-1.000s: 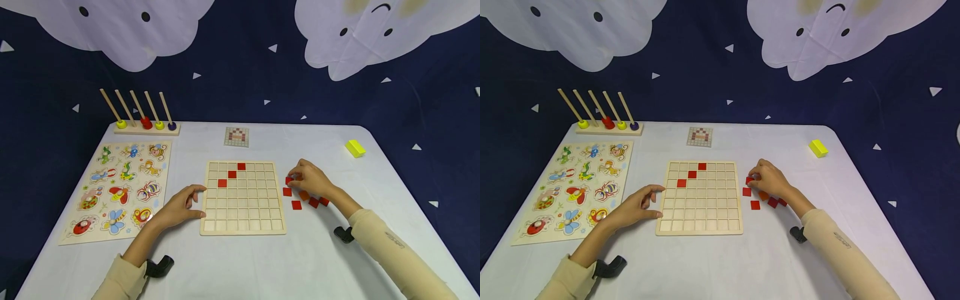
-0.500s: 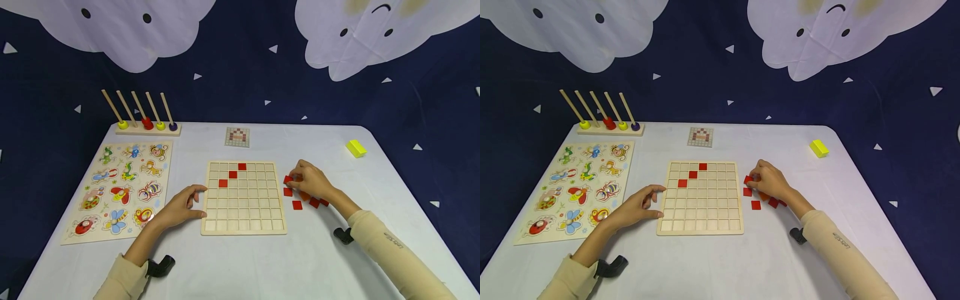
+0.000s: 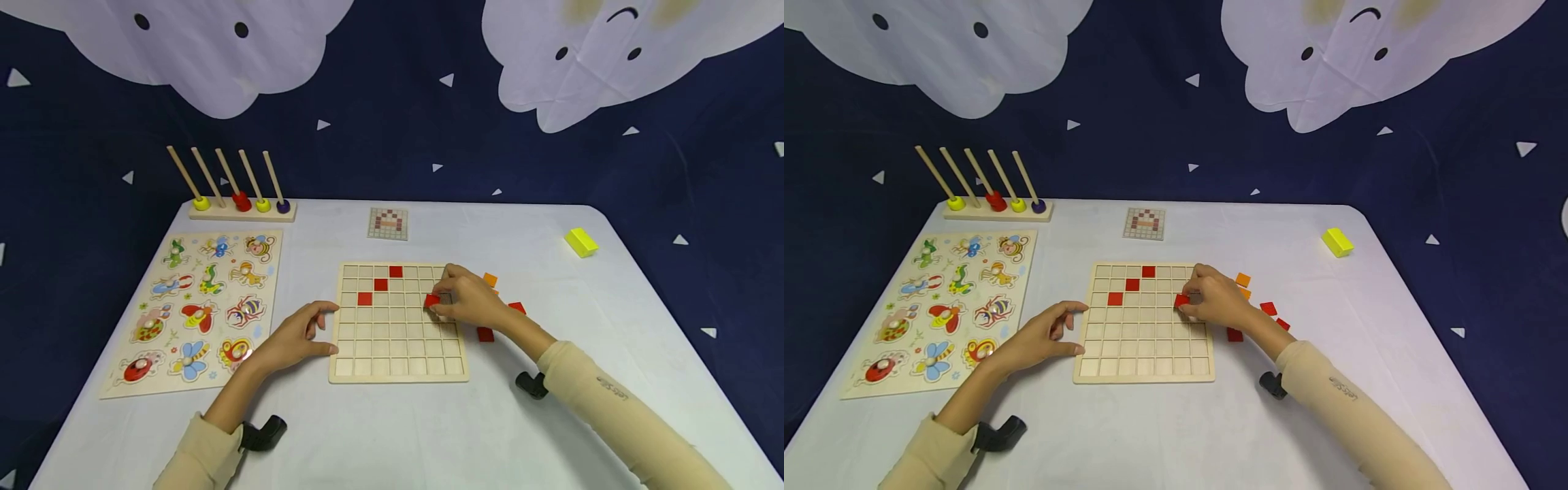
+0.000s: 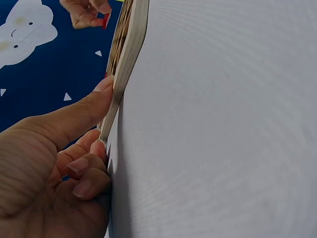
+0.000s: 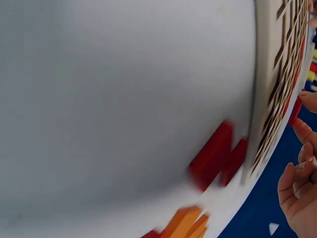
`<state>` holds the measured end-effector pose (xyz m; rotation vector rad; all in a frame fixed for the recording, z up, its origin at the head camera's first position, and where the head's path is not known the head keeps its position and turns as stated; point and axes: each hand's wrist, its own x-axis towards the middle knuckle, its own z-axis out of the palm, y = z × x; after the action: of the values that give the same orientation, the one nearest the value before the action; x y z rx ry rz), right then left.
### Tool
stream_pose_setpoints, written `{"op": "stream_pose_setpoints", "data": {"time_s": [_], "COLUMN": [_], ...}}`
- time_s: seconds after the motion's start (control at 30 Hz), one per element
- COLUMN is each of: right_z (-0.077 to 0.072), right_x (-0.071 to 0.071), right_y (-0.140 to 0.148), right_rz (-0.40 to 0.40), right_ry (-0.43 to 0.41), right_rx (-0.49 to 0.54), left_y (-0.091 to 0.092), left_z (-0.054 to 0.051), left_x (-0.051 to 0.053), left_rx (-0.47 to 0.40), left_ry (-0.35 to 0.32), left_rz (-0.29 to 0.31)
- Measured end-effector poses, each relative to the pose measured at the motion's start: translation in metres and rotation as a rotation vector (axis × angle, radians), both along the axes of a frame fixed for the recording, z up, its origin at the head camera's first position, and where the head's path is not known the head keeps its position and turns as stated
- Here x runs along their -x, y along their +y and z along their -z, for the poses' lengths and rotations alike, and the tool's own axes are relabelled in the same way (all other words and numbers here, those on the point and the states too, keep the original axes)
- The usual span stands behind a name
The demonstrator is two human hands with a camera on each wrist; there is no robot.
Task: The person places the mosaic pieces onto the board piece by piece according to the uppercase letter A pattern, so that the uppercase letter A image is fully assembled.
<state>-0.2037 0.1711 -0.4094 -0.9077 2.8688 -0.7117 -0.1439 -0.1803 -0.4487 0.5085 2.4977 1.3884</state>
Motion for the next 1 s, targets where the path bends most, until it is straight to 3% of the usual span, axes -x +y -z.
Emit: {"op": "stream_pose_setpoints", "data": {"time_s": [0.73, 1.0], "right_z": [0.001, 0.003], "right_x": [-0.007, -0.008], "right_y": [-0.08, -0.099], "right_rz": [-0.128, -0.163], "right_ry": [-0.001, 0.04], "right_rx": [-0.053, -0.086], "left_y": [-0.001, 0.0], "left_z": [-0.001, -0.001], "left_x": [-0.001, 0.0], "left_rx": [-0.016, -0.025], "left_ry": [0.001, -0.011], "left_rz": [0.005, 0.001]}}
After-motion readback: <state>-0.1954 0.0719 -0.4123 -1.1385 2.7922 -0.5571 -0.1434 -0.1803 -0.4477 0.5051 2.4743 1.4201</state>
